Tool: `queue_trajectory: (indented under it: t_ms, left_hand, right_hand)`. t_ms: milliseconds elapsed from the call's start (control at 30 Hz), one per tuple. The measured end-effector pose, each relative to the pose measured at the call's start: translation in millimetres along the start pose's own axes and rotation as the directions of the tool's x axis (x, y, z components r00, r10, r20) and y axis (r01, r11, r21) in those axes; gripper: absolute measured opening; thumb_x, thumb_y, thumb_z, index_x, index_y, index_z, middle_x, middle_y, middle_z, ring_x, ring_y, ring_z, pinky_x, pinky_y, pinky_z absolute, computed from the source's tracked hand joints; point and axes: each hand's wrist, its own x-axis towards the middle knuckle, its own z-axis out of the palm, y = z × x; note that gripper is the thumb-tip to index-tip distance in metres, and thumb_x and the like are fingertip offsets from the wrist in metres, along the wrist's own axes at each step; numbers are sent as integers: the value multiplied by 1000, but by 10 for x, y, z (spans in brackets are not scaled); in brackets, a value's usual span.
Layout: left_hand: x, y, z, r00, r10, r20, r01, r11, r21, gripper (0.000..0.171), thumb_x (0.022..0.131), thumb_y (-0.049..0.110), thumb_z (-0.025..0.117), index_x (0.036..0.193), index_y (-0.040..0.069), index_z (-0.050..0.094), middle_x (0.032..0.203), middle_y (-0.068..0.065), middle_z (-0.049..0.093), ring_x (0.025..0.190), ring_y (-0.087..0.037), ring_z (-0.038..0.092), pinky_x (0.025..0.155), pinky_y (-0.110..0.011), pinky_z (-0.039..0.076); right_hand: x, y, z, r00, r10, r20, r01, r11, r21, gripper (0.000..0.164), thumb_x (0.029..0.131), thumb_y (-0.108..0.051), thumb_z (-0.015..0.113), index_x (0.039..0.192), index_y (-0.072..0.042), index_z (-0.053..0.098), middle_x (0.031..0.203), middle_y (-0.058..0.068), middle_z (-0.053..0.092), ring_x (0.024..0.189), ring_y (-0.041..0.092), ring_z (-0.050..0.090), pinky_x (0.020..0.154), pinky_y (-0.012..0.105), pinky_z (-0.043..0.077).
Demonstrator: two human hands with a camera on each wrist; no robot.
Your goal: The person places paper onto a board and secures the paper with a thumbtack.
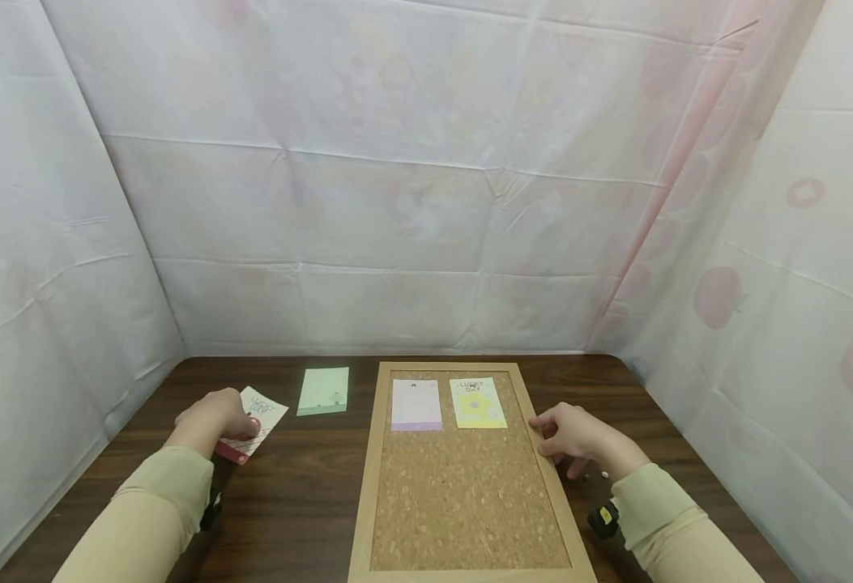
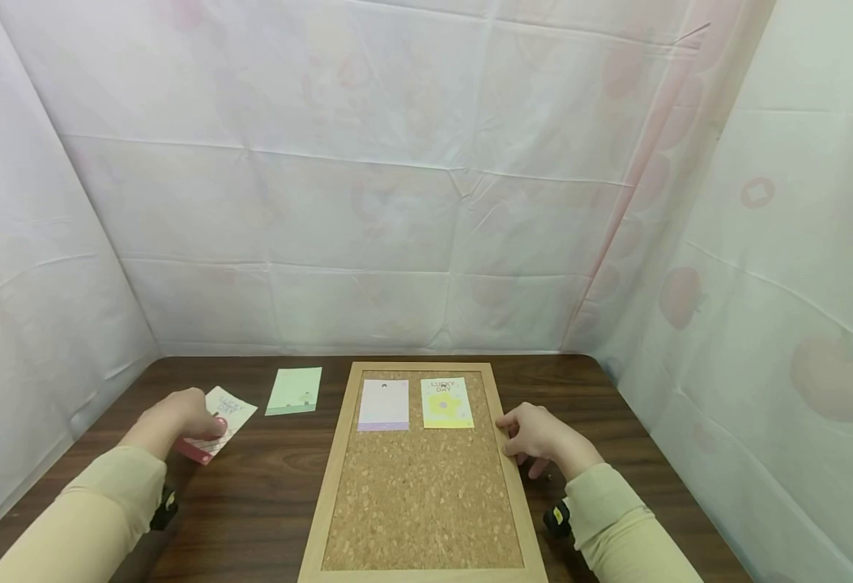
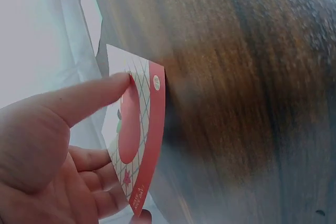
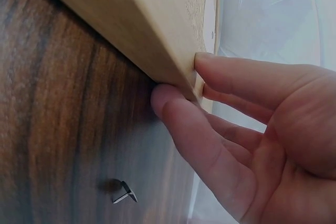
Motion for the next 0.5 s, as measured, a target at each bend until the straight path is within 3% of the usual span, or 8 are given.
queue_trajectory:
  t_ms: [200,500]
  left_hand:
    - [-22,-10,-69,999,-3,-51,2,1000,-28,18,83,17,71,89,2,64,85,-17,58,76,-33,54,67,-52,44]
    - [-13,-57,-167,995,12,-97,-18,998,-63,19,77,9,67,94,2,69,91,-19,62,78,-34,53,62,-48,45]
  right_hand:
    - [-4,3,-1,1000,2,5,-2,1000,-6,55,86,0,75,139,0,61,99,7,66,69,23,70,47,41,56]
    - [-15,-5,-1,1000,6,-4,-6,1000,-6,54,86,1,75,139,-1,61,100,7,66,70,23,70,47,41,56]
